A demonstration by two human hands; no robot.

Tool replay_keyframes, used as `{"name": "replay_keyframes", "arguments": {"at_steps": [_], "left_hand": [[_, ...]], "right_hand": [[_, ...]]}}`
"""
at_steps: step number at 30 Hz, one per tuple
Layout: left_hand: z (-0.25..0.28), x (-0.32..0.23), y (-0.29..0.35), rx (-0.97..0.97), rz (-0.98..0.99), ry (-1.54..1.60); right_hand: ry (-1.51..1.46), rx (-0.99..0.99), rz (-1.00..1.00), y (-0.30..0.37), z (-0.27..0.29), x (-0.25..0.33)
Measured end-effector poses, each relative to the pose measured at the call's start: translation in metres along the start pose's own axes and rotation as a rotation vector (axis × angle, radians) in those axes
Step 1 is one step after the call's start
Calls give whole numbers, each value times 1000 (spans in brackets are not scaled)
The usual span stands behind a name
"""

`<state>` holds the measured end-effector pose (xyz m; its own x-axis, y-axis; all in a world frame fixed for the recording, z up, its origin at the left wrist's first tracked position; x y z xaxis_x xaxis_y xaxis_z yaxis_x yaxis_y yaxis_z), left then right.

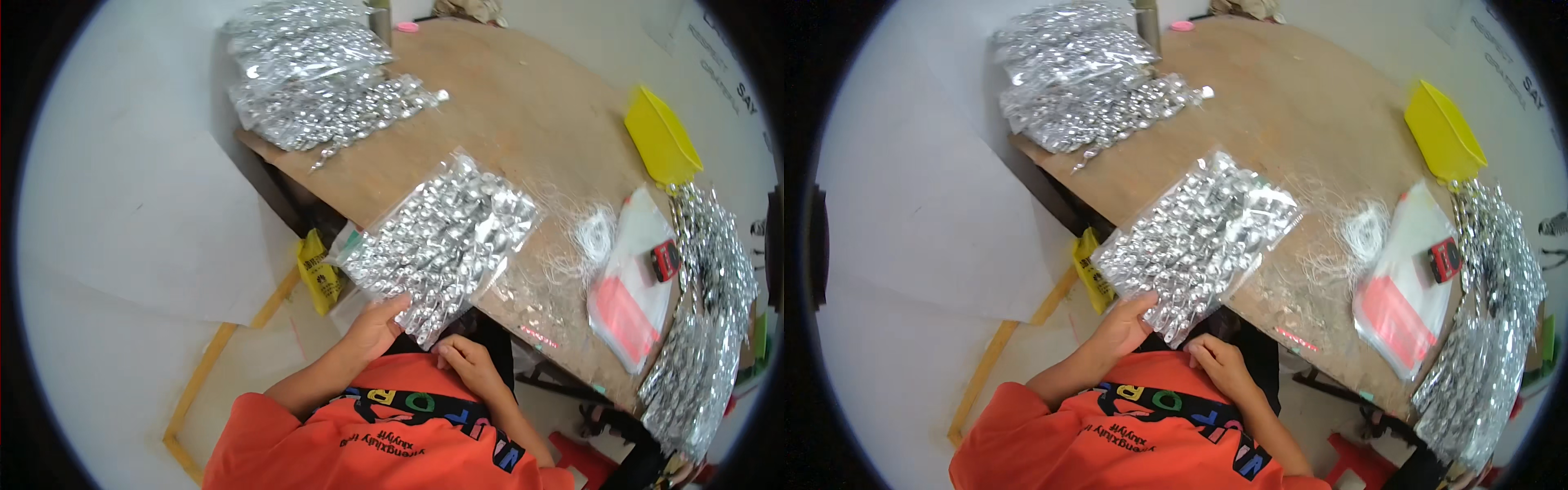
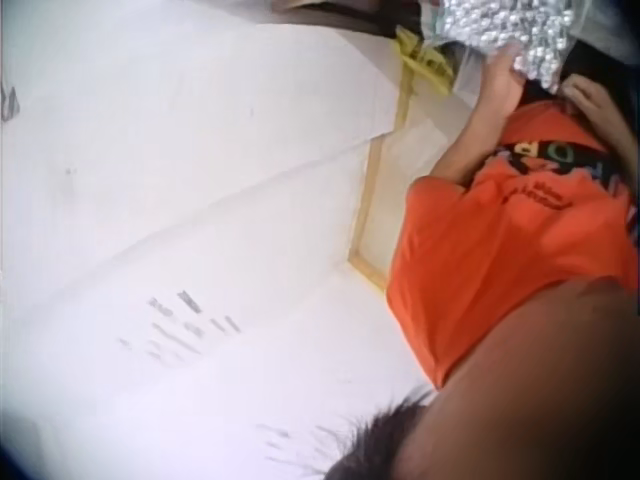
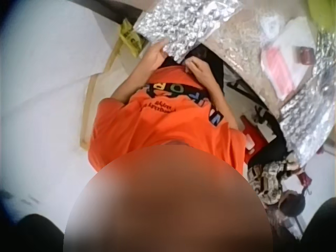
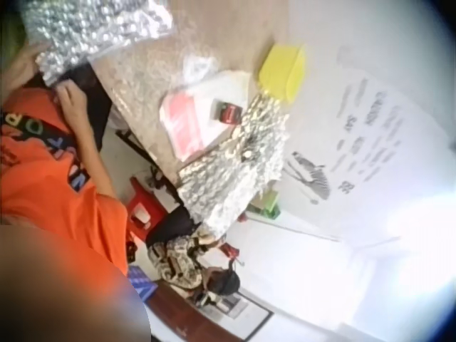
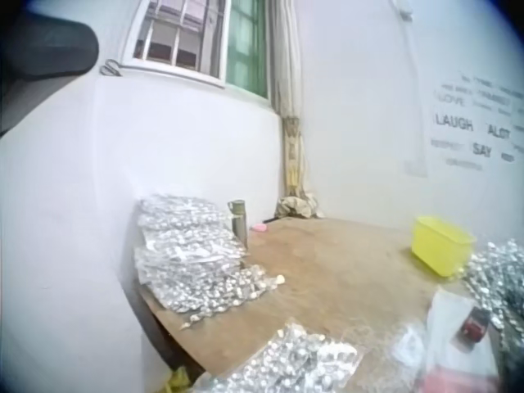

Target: Gathering and inserting silver foil party decorations into clear plastic bags for packaging.

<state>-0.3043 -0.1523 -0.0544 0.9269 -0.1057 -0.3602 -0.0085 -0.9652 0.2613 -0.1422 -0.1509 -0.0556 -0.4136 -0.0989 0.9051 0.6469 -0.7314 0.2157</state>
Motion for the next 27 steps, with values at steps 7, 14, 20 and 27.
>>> {"name": "replay_keyframes", "arguments": {"at_steps": [7,14,20,27], "left_hand": [[5,-8,0,-20,-52,-9],[27,-11,-4,-46,-53,-93],[9,-10,0,-9,-90,-45],[6,-10,-9,51,-14,-133]], "right_hand": [[-156,46,-72,7,7,-34],[-180,59,-119,12,23,-79],[-175,103,-129,-9,15,-126],[-196,105,-210,-18,6,-170]]}}
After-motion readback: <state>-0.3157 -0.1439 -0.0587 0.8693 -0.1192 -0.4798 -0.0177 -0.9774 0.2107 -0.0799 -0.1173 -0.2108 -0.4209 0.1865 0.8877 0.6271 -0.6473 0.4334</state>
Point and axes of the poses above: each hand's wrist, its own y-axis away from the middle knuckle, its own z-axis out of the back of the hand, x = y × z, the point moved 7 cm from there along -y, towards the middle knuckle, and after that the axes turned 15 degrees about y, right-handed, at the moved point
